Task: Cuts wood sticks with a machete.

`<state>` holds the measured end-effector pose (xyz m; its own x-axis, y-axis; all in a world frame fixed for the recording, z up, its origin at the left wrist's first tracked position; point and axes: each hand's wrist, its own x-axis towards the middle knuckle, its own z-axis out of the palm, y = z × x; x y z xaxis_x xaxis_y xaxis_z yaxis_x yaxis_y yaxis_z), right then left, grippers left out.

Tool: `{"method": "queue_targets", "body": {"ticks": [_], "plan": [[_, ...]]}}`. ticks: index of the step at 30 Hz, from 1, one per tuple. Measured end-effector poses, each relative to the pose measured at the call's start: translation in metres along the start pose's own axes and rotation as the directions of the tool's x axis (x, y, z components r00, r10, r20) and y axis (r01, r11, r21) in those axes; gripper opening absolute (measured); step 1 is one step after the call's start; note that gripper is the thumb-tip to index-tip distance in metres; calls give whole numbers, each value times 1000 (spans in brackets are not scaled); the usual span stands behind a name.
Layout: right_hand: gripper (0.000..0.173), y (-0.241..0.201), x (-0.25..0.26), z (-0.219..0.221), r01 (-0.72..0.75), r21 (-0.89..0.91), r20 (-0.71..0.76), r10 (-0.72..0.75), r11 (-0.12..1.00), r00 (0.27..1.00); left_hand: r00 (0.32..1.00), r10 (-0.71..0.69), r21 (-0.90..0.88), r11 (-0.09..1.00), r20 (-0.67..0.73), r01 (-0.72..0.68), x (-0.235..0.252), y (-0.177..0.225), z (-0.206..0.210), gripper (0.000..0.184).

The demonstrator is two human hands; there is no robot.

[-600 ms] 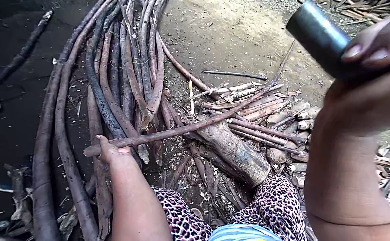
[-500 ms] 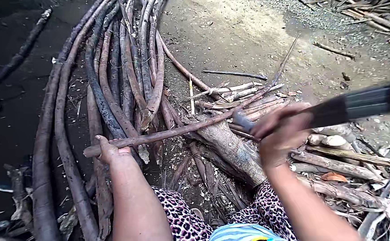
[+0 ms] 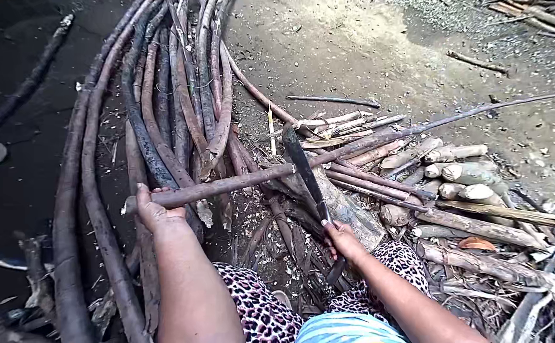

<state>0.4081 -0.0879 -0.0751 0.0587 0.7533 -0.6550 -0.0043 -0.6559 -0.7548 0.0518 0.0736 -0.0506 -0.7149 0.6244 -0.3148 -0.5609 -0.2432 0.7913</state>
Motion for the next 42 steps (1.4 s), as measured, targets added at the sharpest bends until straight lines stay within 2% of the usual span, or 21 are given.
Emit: {"method": "queue_targets", "body": {"ticks": [3,5,7,10,12,13,14,15,16,17,18,19,20,21,23,25,26,29,33,37,42], "plan": [[29,-31,-19,-12,248,-69,-58,-252,966,966,998,-52,-54,997,30,54,-2,5,3,22],[26,-62,-36,-18,472,-55,-90,-475,880,875,999,-20,-60,998,32,22,-1,1,1,26],[25,-97,-50,-26,719,9,-117,-713,695,691,1000,8,-62,998,29,-6,1,-1,1,30],[28,-165,-74,-34,962,72,-189,-944,262,271,999,21,-57,998,25,-20,-1,-2,2,26],[29,-212,-82,-31,1000,-4,-304,-953,-9,-9,1000,20,-60,998,17,-19,-2,-2,3,22],[29,-228,-78,-26,994,-19,-376,-921,-103,-103,1000,19,-65,998,15,-18,-3,-2,2,21],[30,-231,-69,-21,989,-42,-435,-889,-139,-143,1000,17,-68,998,19,-15,-3,-2,1,21],[32,-213,-54,-14,993,-96,-450,-887,-68,-105,1000,14,-69,998,25,-12,-3,-2,1,20],[36,-174,-33,-6,981,-161,-430,-902,107,28,1000,11,-73,997,26,-10,-4,-1,2,20],[40,-115,-8,5,900,-251,-379,-891,358,249,1000,7,-75,997,26,-5,-4,0,3,20],[41,-52,14,15,705,-344,-302,-784,621,543,999,8,-74,997,31,-5,-5,0,3,20],[45,-5,25,22,433,-383,-208,-533,816,820,999,15,-68,998,37,-12,-5,0,1,20],[46,22,33,29,175,-385,-127,-240,906,962,999,24,-64,998,47,-21,-4,1,-1,21],[43,29,39,36,1,-354,-85,-33,935,996,998,39,-65,997,58,-36,-2,2,-1,22],[39,22,32,45,-160,-85,31,163,983,986,996,48,-71,997,73,-42,1,4,-5,25],[46,10,25,32,-279,234,229,226,932,947,994,42,-103,994,104,-31,3,6,-13,29],[47,4,24,20,-296,303,281,212,906,936,992,42,-119,993,120,-28,3,8,-12,32],[30,-15,1,-28,-218,205,254,164,954,953,990,58,-122,992,129,-42,-9,15,-11,39],[17,-13,-68,-102,-119,67,252,99,991,963,978,18,-164,986,206,16,-21,28,-3,49],[16,14,-125,-162,-43,178,96,26,983,995,966,27,-224,974,259,33,-43,26,33,50],[9,38,-144,-195,136,406,-157,-78,904,984,893,-75,-250,947,444,203,-118,-25,135,63]]}}
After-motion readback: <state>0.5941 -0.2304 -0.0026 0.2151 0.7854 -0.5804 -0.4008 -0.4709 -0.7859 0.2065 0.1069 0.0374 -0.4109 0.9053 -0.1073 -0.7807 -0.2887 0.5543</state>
